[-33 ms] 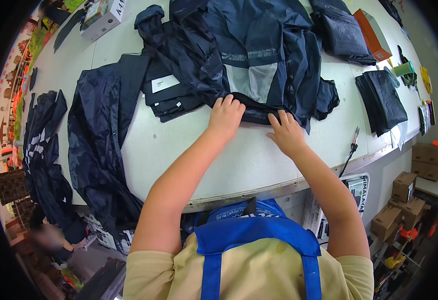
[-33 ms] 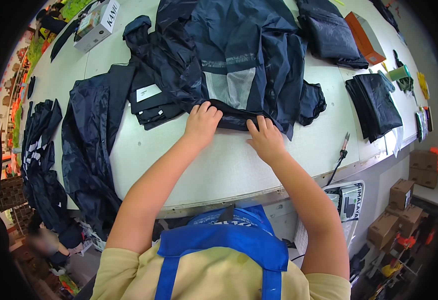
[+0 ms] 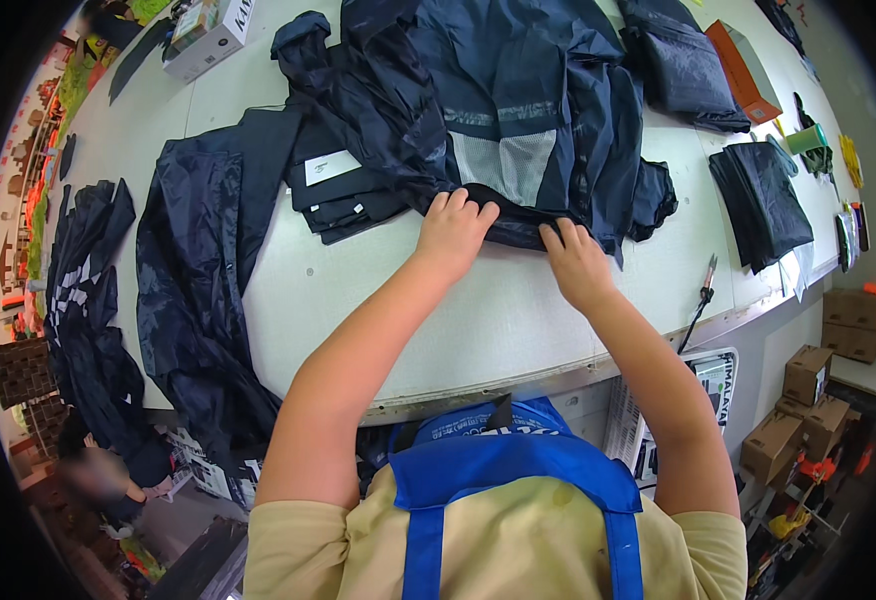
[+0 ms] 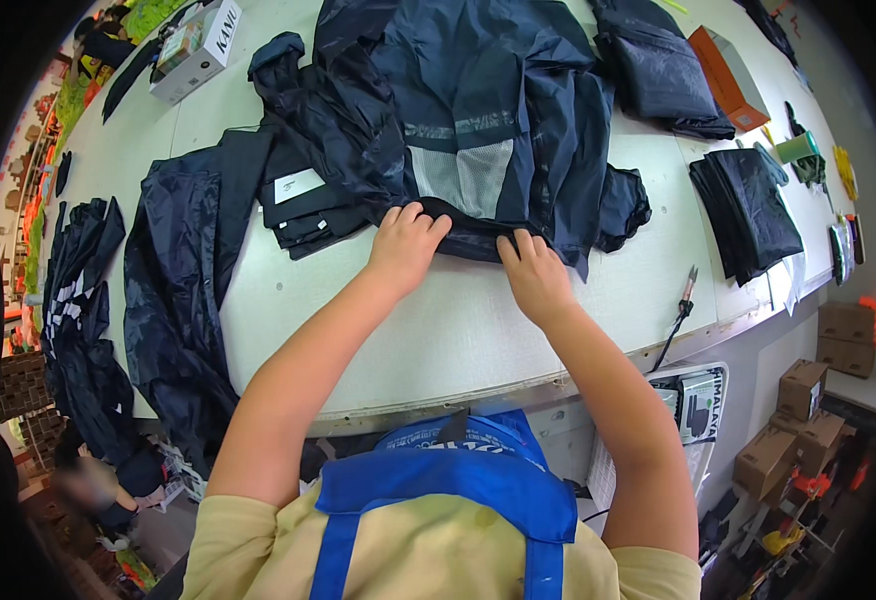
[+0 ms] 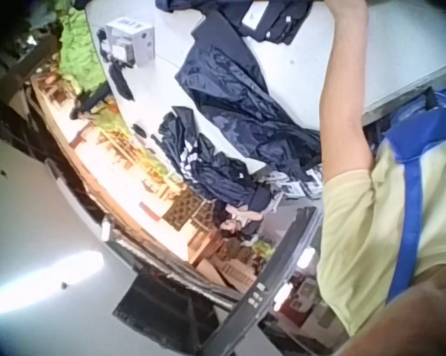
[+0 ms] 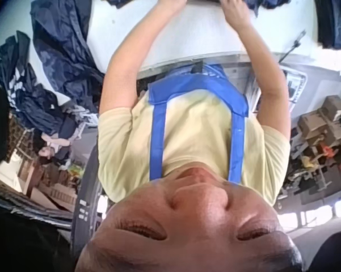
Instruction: The person folds dark jackets on a white table, aligning edges and smoothing the fabric. They use shears to trim loose threads from the jackets and place the finished items into a white basket.
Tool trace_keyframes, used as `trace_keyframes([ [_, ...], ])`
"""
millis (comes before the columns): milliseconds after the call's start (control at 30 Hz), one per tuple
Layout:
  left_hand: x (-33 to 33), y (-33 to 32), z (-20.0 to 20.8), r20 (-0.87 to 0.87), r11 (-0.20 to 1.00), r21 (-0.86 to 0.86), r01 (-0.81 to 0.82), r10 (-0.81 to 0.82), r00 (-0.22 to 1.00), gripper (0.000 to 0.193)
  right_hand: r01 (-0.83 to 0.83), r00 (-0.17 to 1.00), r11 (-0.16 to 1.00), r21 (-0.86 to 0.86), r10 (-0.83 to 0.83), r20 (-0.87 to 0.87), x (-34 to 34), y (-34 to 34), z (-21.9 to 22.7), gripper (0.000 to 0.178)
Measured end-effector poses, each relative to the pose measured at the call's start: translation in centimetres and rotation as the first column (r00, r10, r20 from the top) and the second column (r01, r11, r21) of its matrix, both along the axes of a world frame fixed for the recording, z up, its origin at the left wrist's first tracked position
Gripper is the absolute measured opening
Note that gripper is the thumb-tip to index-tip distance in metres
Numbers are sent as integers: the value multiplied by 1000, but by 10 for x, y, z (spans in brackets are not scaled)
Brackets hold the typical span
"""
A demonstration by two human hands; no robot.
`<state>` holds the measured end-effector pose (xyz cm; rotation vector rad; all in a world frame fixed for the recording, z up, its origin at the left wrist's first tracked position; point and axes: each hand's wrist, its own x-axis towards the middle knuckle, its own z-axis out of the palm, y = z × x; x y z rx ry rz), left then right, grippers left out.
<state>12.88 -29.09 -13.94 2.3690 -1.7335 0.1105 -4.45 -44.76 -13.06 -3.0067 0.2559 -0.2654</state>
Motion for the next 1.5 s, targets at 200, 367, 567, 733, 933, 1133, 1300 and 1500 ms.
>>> trace_keyframes([
  [200,-12,40,64,-116,986,-140,91,-107,987,16,-58,996,978,202,44,75,-27,26,50,42],
  [367,-35,80,15,-168,966,219,134,-98,981,13,-124,992,950,288,120,34,-60,63,-7,24],
  [567,-103,51,19,-256,989,-30,144,-147,955,35,21,1000,930,367,-23,1,-56,73,-21,18],
  [733,-141,40,-10,-401,995,-98,-13,-27,916,40,158,964,900,405,-229,132,-71,67,2,35],
  [933,-159,31,-26,-383,995,1,-98,91,919,28,285,953,856,431,-204,-224,-104,45,-14,44],
  [1133,-157,28,-2,-639,980,-8,-199,148,754,26,338,939,215,916,-144,-312,-102,38,-5,29],
  [1300,-147,33,-3,-730,971,-168,-170,-7,683,17,270,953,78,960,-165,-255,-105,43,-4,30],
  [1500,-144,41,4,-747,972,-178,-156,-30,664,12,284,953,160,945,-160,-259,-104,49,11,32],
])
